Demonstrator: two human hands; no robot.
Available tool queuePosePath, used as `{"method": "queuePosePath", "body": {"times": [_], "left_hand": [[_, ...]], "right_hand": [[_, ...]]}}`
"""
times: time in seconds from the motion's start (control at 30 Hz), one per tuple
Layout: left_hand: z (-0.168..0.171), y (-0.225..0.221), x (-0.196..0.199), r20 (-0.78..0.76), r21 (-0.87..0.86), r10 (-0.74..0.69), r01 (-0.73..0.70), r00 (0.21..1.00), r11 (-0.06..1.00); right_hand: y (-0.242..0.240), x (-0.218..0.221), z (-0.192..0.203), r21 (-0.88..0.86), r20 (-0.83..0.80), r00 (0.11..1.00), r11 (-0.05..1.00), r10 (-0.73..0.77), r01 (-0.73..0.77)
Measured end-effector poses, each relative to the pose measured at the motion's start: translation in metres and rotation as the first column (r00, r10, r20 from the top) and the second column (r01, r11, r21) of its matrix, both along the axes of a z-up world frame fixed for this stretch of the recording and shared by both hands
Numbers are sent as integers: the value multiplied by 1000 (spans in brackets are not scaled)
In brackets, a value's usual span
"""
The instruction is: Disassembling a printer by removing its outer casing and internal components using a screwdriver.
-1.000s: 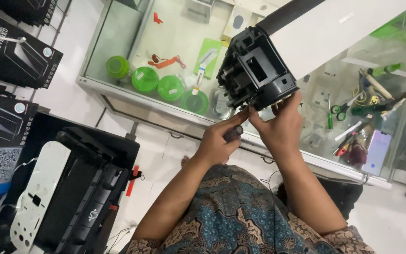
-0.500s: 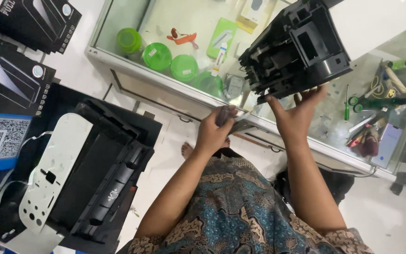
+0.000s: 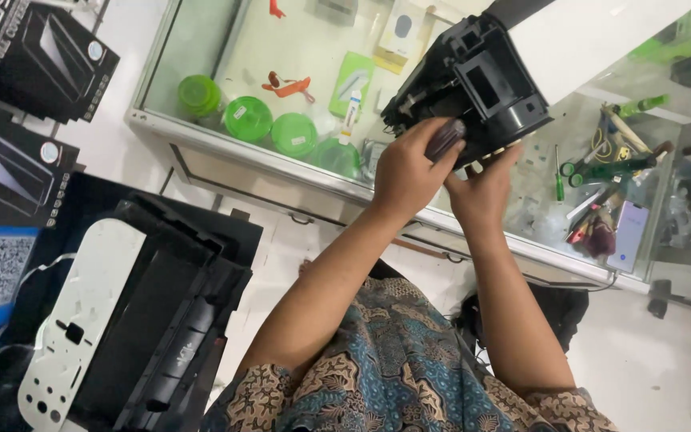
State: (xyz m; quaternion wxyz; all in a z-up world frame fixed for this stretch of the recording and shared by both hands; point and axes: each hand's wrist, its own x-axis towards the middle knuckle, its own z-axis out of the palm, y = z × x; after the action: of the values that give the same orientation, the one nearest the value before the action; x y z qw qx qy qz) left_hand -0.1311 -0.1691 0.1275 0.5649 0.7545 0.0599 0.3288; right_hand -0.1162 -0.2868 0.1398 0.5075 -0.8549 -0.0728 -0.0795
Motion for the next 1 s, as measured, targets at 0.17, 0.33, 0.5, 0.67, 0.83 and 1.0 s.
{"method": "queuePosePath", "body": {"times": [0.17, 0.33, 0.5, 0.67, 0.83, 1.0], "left_hand": [[-8, -4, 11, -26, -46, -39, 38, 999, 998], [2, 6, 17, 70, -117, -124, 132, 990, 984], [3, 8, 19, 89, -69, -186, 193, 978, 979], [11, 2, 16, 69, -15, -149, 150, 986, 989], [53, 4, 12, 123, 270, -86, 50, 989, 961], [49, 20, 18, -45, 281, -274, 275, 961, 920]], "right_hand": [[-6, -1, 13, -50, -9, 1000, 999, 1, -2], [-9, 0, 41, -158, -101, 994, 986, 32, -48], [-40, 20, -5, -207, -117, 993, 977, 21, -45], [-54, 23, 2, -251, -124, 992, 967, 6, -37], [-52, 27, 12, -303, -111, 994, 952, 8, -42], [-37, 25, 47, -211, -141, 985, 969, 103, -131]]}}
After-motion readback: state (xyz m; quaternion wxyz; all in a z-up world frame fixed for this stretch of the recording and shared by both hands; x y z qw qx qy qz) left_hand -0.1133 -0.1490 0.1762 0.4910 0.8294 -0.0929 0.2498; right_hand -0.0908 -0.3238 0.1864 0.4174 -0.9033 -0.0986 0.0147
